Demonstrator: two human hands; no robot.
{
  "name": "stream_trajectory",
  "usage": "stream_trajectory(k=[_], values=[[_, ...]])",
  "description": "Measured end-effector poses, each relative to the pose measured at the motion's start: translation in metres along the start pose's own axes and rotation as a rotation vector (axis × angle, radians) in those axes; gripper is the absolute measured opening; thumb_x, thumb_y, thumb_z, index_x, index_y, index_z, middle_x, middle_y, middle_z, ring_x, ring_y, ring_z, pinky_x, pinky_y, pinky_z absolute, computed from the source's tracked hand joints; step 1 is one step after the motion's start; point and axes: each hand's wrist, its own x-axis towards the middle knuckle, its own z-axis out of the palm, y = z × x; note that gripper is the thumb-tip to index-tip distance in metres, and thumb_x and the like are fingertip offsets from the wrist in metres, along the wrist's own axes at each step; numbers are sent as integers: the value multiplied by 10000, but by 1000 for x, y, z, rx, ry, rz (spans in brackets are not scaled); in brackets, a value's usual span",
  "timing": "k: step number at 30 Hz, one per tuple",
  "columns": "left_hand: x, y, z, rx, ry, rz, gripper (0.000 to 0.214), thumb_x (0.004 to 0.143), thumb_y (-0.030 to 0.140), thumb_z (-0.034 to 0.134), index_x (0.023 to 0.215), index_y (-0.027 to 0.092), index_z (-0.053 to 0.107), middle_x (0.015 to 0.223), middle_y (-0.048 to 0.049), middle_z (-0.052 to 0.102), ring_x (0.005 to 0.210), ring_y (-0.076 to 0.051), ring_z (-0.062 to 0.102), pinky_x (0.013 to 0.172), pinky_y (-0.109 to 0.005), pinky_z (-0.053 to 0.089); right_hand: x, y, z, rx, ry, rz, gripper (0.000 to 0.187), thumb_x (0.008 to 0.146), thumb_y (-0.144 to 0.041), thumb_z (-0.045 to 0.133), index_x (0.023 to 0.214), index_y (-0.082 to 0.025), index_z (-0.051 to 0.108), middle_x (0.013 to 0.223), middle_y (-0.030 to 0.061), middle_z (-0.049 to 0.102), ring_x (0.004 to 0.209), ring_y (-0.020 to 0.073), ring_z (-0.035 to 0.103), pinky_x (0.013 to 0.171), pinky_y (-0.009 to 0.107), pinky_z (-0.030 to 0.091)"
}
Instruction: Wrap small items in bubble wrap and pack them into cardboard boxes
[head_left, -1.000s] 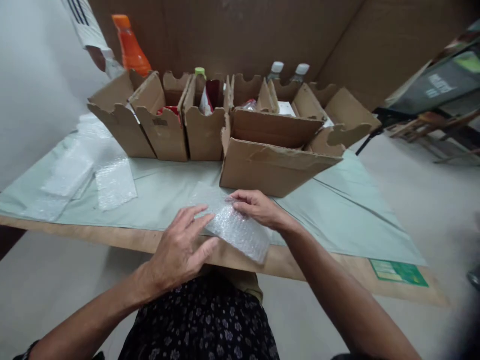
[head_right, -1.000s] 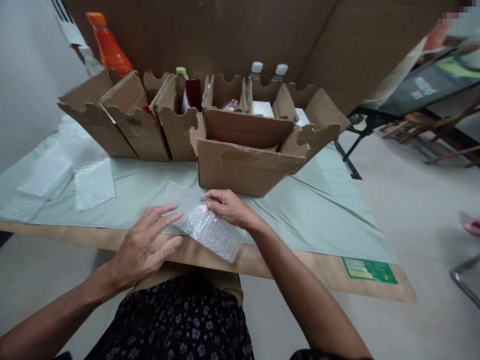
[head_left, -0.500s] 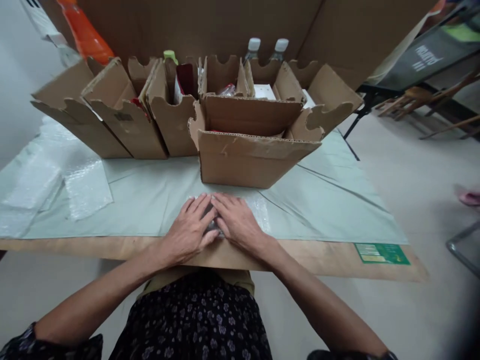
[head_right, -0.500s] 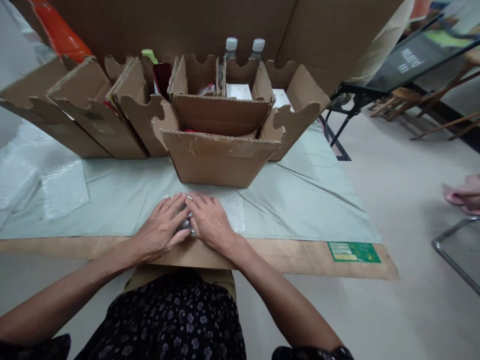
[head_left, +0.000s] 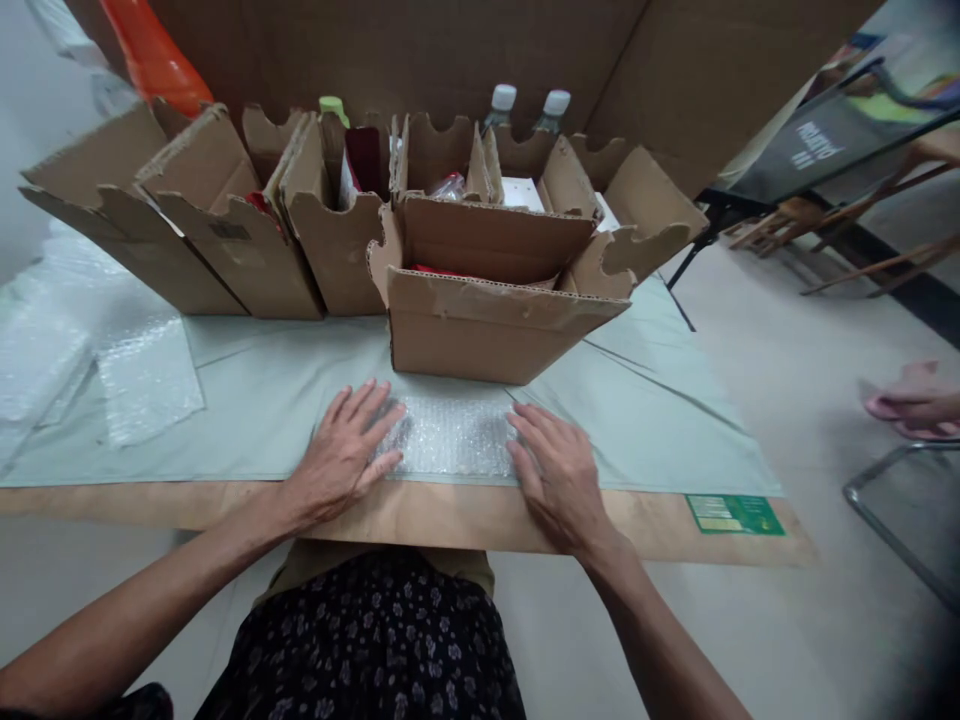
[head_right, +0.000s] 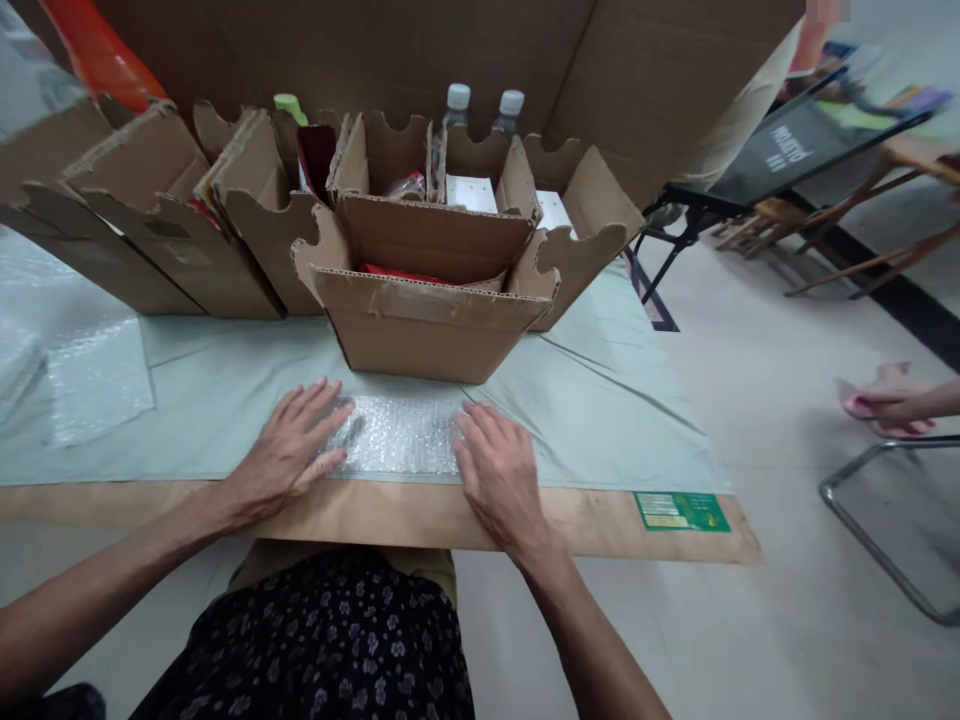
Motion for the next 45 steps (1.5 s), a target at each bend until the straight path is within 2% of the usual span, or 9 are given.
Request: stream_trajectory(k=[5, 15, 20, 26, 29, 32, 36, 41, 45], values=[[1, -6, -1, 82, 53, -241, 447, 996, 349, 494, 1409, 197, 571, 1568, -182, 504, 1524, -401, 356, 1228, -639, 270, 28, -5, 14, 47, -165, -133, 367, 1044, -293, 449, 1324, -242, 680, 1465, 117, 627, 1366, 313, 542, 1045, 508, 456], [7, -4, -5, -25, 123, -362, 200, 816, 299, 671, 982, 187, 672, 1501, -178, 545, 1496, -448, 358, 1185, -632, 336, 26, 11, 14, 80, -111, 148, 286, 971, -277, 501, 1151, -154, 687, 1371, 181, 671, 1284, 361, 595, 1030, 550, 465], [-5, 8, -28, -209, 85, -335, 108, 852, 190, 554, 925, 223, 626, 922, -48, 733, 857, -233, 686, 821, -383, 545, -4, -17, -3, 476, -31, 279, 66, 906, -267, 589, 937, -216, 618, 1032, 96, 749, 912, 253, 705, 832, 433, 560], [46, 24, -32, -130, 67, -72, 344, 871, 130, 558, 1197, 181, 655, 1043, -77, 761, 942, -247, 696, 845, -366, 526, -82, -70, -27, 994, -78, 568, 688, 924, -390, 670, 1543, -251, 401, 1072, 85, 738, 770, 198, 709, 687, 362, 619], [69, 34, -22, -85, 173, 96, 456, 898, 170, 618, 1347, 98, 594, 1185, -172, 733, 1116, -325, 657, 984, -492, 499, -102, -92, -18, 1032, -165, 642, 534, 934, -432, 657, 1427, -236, 598, 1200, 116, 744, 865, 219, 729, 780, 386, 627], [46, 45, -21, -244, 266, 248, 426, 918, 166, 589, 1339, 109, 595, 1235, -175, 713, 1158, -314, 634, 1019, -524, 487, -106, -101, -10, 1089, -223, 670, 419, 922, -492, 669, 1233, -221, 738, 1202, 103, 761, 1038, 262, 725, 915, 404, 596], [-22, 60, -31, -596, 96, 323, 546, 868, 290, 686, 1382, 158, 558, 1248, -137, 708, 1196, -295, 618, 1031, -508, 505, -95, -98, -7, 1322, -215, 710, 466, 948, -554, 641, 1271, -225, 702, 965, 65, 799, 821, 188, 717, 799, 334, 585], [-39, 74, -12, -517, 176, 10, 371, 949, 217, 604, 1316, 170, 610, 988, -78, 751, 891, -221, 679, 837, -412, 558, -75, -91, -10, 1467, -140, 603, 496, 1022, -478, 559, 1463, -255, 524, 983, 65, 786, 756, 163, 728, 677, 301, 576], [-13, 68, 9, -457, 160, -205, 425, 917, 172, 616, 1342, 177, 610, 864, -27, 723, 782, -189, 662, 804, -370, 565, -68, -81, -18, 897, 161, 297, 532, 1010, -202, 588, 1511, -334, 468, 1036, 26, 756, 875, 166, 727, 804, 347, 596]])
